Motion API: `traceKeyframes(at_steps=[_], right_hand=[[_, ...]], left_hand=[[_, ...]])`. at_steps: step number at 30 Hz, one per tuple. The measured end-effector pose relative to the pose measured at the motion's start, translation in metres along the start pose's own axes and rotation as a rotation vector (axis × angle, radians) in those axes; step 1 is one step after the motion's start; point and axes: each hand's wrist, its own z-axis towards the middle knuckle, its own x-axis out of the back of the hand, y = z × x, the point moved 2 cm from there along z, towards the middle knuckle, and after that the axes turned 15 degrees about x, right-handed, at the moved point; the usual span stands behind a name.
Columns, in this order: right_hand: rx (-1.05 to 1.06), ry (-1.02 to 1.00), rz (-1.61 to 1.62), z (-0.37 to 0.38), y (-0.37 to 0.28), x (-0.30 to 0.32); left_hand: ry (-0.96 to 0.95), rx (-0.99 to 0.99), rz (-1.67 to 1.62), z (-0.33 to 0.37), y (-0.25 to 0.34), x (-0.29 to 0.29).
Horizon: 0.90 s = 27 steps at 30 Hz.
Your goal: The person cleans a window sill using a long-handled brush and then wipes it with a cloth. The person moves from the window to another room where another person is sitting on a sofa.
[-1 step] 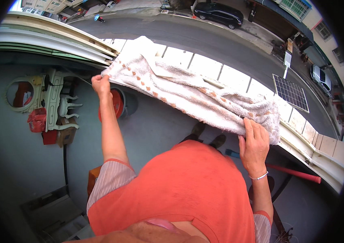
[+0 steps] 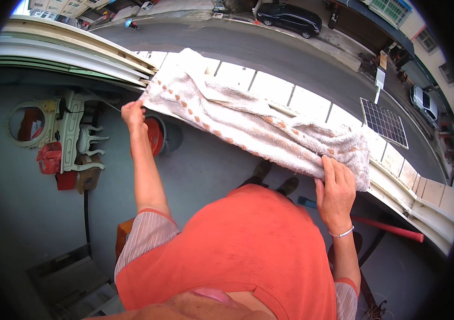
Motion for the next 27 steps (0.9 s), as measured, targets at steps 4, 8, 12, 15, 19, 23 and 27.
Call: traceKeyframes(at_steps=[4, 8, 12, 15, 19, 23, 27], right_hand=[[-0.035, 0.011, 0.015, 0.000, 0.001, -0.001], [-0.038, 0.011, 0.039, 0.000, 0.003, 0.000], [-0.032, 0.044, 0.025, -0.004, 0.005, -0.004], [-0.024, 0.080, 0.018, -0.003, 0.004, -0.005], [-0.017, 0.100, 0.043, -0.004, 0.007, -0.008], [0.000, 0.095, 0.057, -0.001, 0.003, -0.005], [0.054, 0.033, 0.139, 0.012, -0.001, -0.006]], left_hand=[[0.081, -0.790, 0.435, -0.082, 0.033, -0.009], [-0.227, -0.904, 0.814, -0.109, 0.039, -0.024], [-0.172, -0.938, 1.104, -0.094, 0.052, -0.031], [-0.247, -0.894, 1.157, -0.082, 0.055, -0.029], [-0.393, -0.959, 1.066, -0.099, 0.056, -0.027], [-0.672, -0.978, 0.808, -0.178, 0.051, -0.040], [-0.801, -0.982, 0.625, -0.255, 0.038, -0.057]])
